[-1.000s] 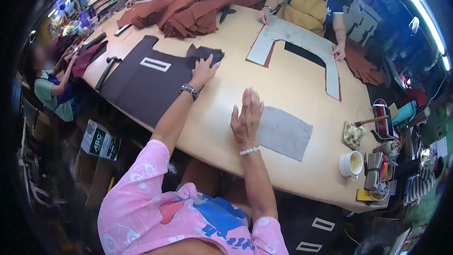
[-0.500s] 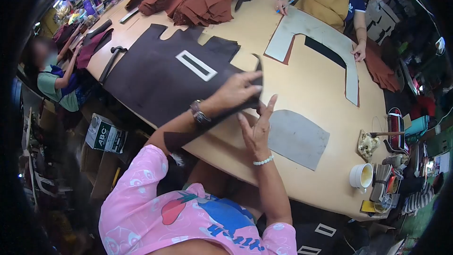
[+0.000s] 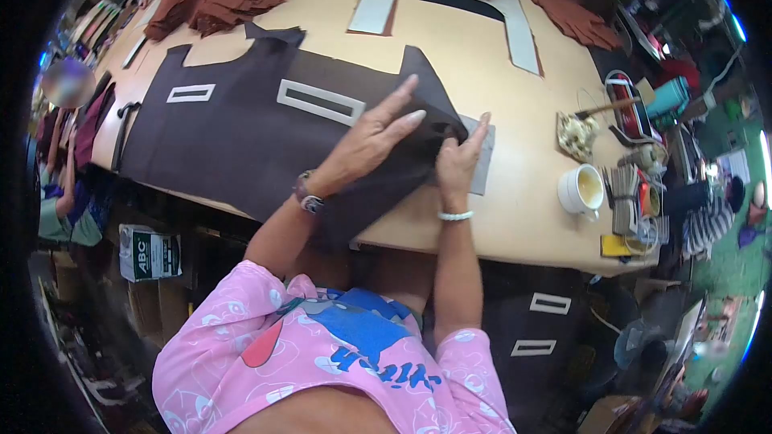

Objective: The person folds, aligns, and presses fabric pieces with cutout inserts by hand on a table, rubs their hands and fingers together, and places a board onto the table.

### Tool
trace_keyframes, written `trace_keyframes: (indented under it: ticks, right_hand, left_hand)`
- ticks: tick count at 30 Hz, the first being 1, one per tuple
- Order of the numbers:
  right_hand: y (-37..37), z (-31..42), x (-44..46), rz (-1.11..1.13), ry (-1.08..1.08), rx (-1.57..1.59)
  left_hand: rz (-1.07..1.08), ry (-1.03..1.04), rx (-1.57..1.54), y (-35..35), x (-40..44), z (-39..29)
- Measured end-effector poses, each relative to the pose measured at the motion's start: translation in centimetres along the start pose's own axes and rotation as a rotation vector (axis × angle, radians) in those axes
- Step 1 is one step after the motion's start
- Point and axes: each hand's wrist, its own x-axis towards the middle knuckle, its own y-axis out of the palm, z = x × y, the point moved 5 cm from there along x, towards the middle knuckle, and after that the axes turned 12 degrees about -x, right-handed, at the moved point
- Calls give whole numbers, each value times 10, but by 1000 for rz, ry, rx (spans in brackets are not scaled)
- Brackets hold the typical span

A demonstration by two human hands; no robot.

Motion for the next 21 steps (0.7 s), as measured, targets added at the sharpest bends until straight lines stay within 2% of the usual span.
trace_keyframes:
  ticks: [1,4,7,10,13,14,16,21]
  right_hand:
    - [-19,-2,6,-33,-48,-134]
    - [-65,-9,20,26,42,-252]
    - [-88,-37,33,1,-117,-342]
    - [-106,-55,37,-17,-122,-484]
    - [-118,-63,42,-28,-71,-461]
    - [-120,-70,45,-100,-194,-502]
    - [-123,-65,48,-89,-110,-514]
    - [-125,-74,62,-93,-94,-628]
  left_hand:
    - [17,29,117,-4,-2,-1]
    - [85,66,590,-30,-12,9]
    - [97,-49,1017,-55,-28,26]
    - [126,-226,1071,-64,-37,33]
    - [160,-229,1092,-63,-40,39]
    - [180,-219,1106,-61,-39,40]
    - [202,-186,1106,-53,-37,39]
    - [286,-101,1114,-39,-33,45]
